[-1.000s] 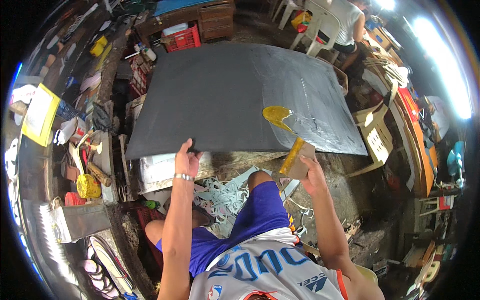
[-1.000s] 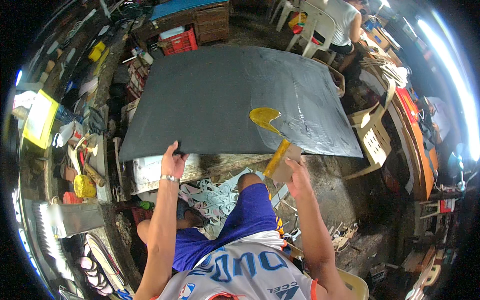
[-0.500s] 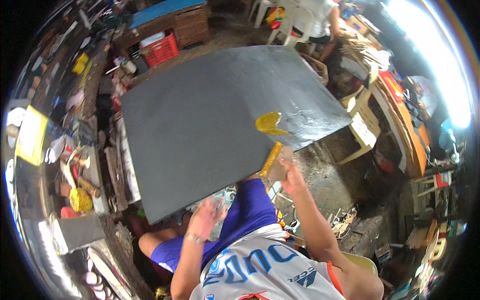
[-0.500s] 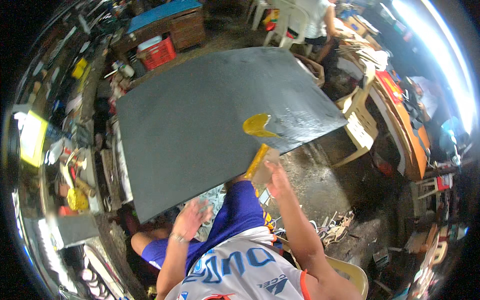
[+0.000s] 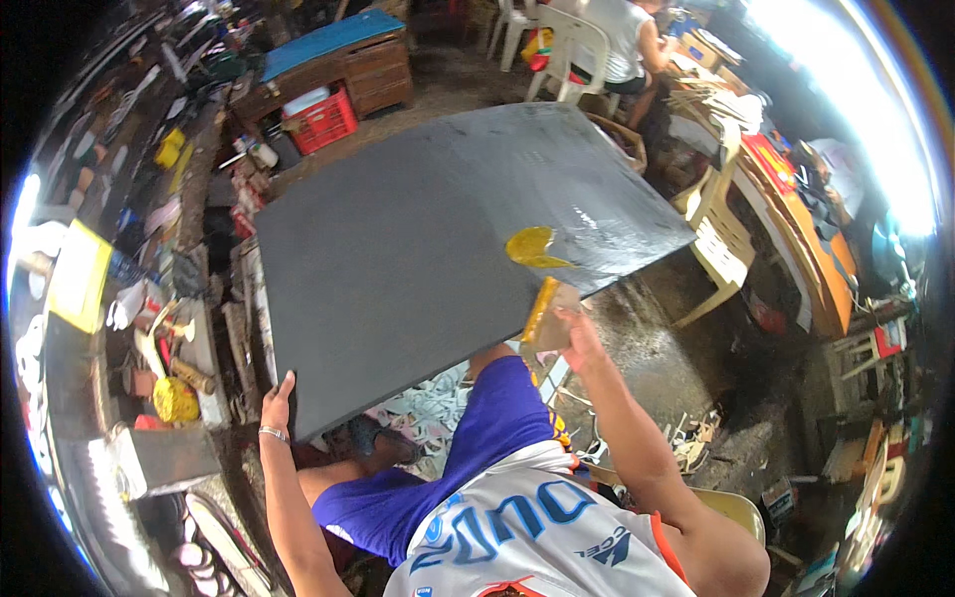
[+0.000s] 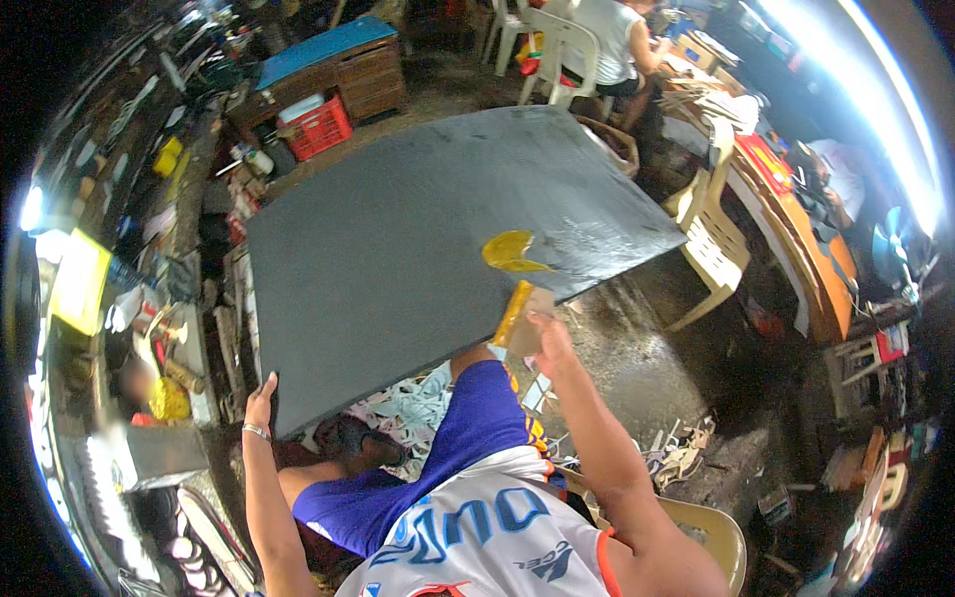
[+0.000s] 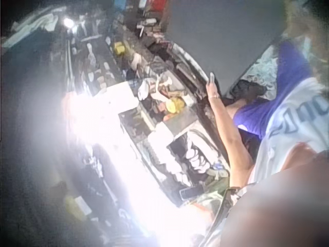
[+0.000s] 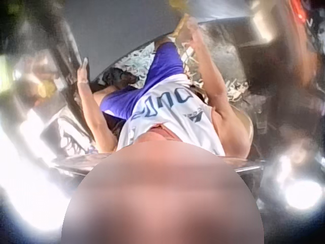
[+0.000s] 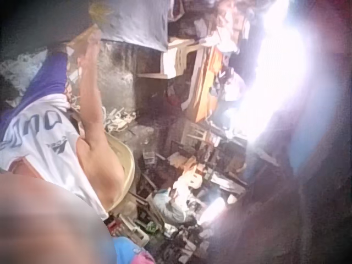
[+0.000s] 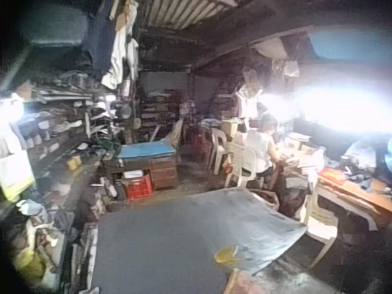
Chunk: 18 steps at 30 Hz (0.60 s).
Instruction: The person applies yellow glue to a dark gray board using a small wooden spreader. They scoop glue from a yellow tub, spread it across the board surface, and reposition the board to cover more area.
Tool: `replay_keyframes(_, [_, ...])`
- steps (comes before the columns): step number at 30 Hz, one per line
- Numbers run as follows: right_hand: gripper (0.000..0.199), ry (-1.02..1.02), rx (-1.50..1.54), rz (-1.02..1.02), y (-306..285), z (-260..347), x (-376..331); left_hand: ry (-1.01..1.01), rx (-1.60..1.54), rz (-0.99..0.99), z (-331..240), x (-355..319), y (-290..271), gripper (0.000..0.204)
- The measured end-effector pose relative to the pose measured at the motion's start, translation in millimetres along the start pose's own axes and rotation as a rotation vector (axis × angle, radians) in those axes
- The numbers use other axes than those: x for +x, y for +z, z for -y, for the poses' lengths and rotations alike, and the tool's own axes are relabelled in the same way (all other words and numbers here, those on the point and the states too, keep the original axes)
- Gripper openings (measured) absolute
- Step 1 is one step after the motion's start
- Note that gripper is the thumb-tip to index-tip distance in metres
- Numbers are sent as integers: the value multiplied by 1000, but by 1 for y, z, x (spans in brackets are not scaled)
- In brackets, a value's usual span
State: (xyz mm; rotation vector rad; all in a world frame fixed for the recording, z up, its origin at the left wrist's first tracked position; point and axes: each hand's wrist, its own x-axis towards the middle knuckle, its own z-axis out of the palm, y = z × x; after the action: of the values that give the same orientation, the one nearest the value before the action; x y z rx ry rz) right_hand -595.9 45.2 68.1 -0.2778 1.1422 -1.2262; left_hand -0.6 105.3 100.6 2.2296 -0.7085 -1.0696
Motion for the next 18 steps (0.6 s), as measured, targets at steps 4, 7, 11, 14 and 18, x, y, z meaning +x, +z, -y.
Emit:
replay_keyframes(4, [36,-21,17,-8,-5,19,-16,147,-109,9,-19,-35,-37,104])
replay_keyframes(7, [40,-73,52,21,-11,27,-28,220,-201,-49,-19,-87,-49,106])
replay_keyframes(11, [43,-65,113,25,-21,28,-38,374,-222,-100,-23,-151,-55,88])
replay_keyframes(14, [43,-85,127,36,-22,27,-46,394,-293,-111,-31,-181,-71,70])
replay_keyframes(18, [43,-200,114,60,-16,41,-57,412,-284,-166,-25,-211,-86,56])
